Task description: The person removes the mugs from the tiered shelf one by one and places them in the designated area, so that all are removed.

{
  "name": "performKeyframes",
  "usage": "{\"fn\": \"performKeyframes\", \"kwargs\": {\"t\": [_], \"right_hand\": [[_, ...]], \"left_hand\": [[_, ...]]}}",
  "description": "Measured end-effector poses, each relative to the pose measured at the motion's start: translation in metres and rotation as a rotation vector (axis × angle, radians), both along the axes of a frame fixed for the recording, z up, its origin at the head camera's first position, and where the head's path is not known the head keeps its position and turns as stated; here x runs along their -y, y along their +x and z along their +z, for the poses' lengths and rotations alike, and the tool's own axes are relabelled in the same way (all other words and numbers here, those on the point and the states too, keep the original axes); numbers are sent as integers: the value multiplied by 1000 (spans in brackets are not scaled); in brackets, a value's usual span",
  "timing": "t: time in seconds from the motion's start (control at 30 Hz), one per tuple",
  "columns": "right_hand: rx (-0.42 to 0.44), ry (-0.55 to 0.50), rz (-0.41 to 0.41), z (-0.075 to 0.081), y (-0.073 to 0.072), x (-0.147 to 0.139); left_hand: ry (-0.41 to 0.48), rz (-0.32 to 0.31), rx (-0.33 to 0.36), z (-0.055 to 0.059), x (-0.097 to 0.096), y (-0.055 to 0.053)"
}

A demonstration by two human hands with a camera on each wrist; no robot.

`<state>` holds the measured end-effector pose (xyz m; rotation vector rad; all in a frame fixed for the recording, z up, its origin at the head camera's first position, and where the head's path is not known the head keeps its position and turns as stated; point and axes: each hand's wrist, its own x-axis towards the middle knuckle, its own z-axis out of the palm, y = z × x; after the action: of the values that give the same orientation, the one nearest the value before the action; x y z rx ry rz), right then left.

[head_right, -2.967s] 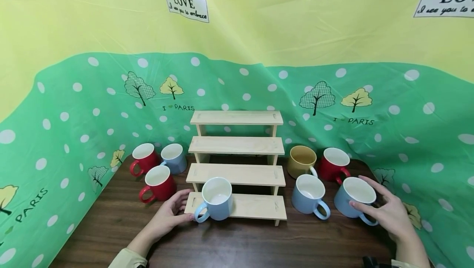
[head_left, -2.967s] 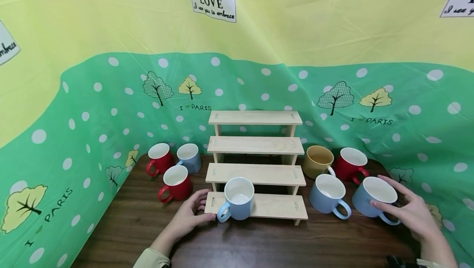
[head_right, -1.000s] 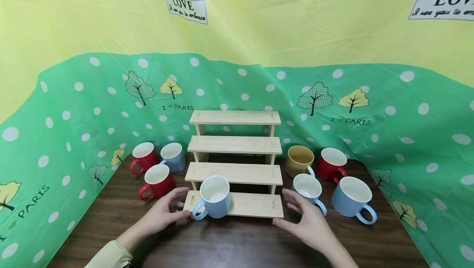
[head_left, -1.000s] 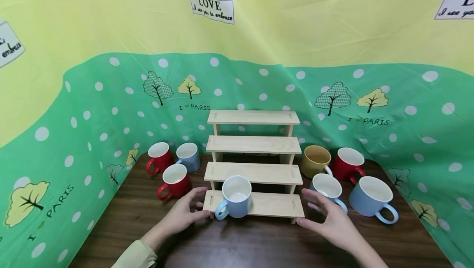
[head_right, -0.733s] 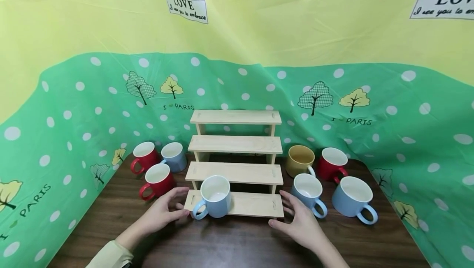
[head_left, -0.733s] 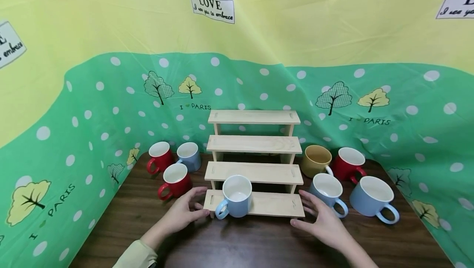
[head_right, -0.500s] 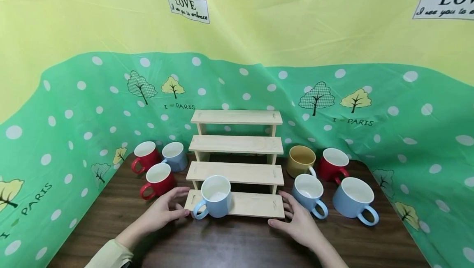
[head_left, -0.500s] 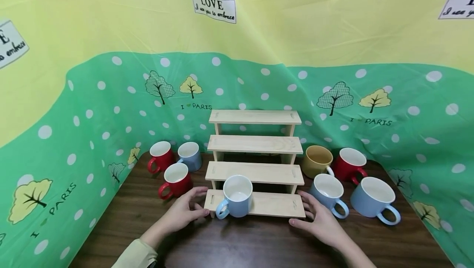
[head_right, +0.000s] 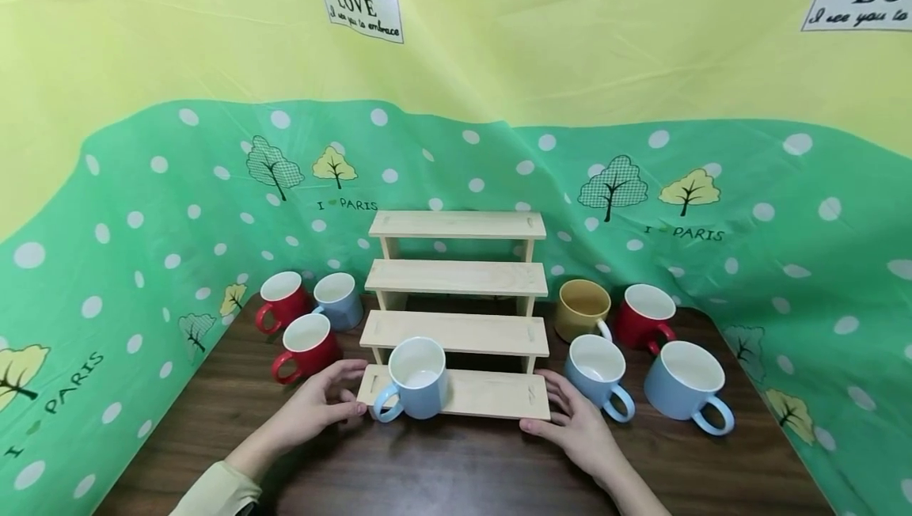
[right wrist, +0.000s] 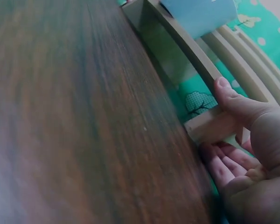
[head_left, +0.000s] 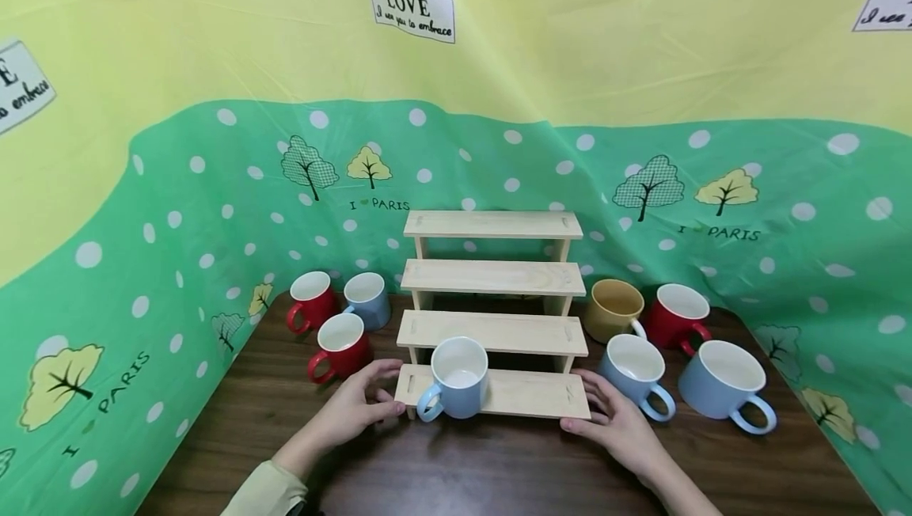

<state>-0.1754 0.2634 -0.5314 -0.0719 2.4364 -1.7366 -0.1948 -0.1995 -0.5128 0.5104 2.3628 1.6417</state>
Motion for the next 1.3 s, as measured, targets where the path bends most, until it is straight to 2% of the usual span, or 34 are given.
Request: {"fn": "performKeyframes", "kwargs": {"t": [0.23, 0.3, 0.4, 0.5, 0.67, 0.8, 0.97, 1.1, 1.3], "right_hand": [[-4, 10, -38, -2, 3, 2], [-2, 3, -38, -2, 3, 3], [6, -18, -30, -2, 3, 3], [19, -53, -21, -2, 1, 2], [26, -89, -9, -3, -1, -1], [26, -92, -2, -3, -1, -2], [16, -85, 15, -1, -3, -2], [21, -83, 24, 1, -3, -3], [30, -96, 29, -1, -2, -5]], "left_hand": [[1, -23, -69, 0, 3, -1], [-17, -12, -63, 1, 3, -1], [-23, 29, -22, 6, 2, 0], [10, 72, 16, 11, 0, 0], [46, 127, 21, 23, -3, 0], [42, 119, -3, 30, -3, 0], [114, 75, -13, 40, -2, 3], [141, 68, -50, 51, -8, 6], [98, 112, -163, 65, -26, 12]]}}
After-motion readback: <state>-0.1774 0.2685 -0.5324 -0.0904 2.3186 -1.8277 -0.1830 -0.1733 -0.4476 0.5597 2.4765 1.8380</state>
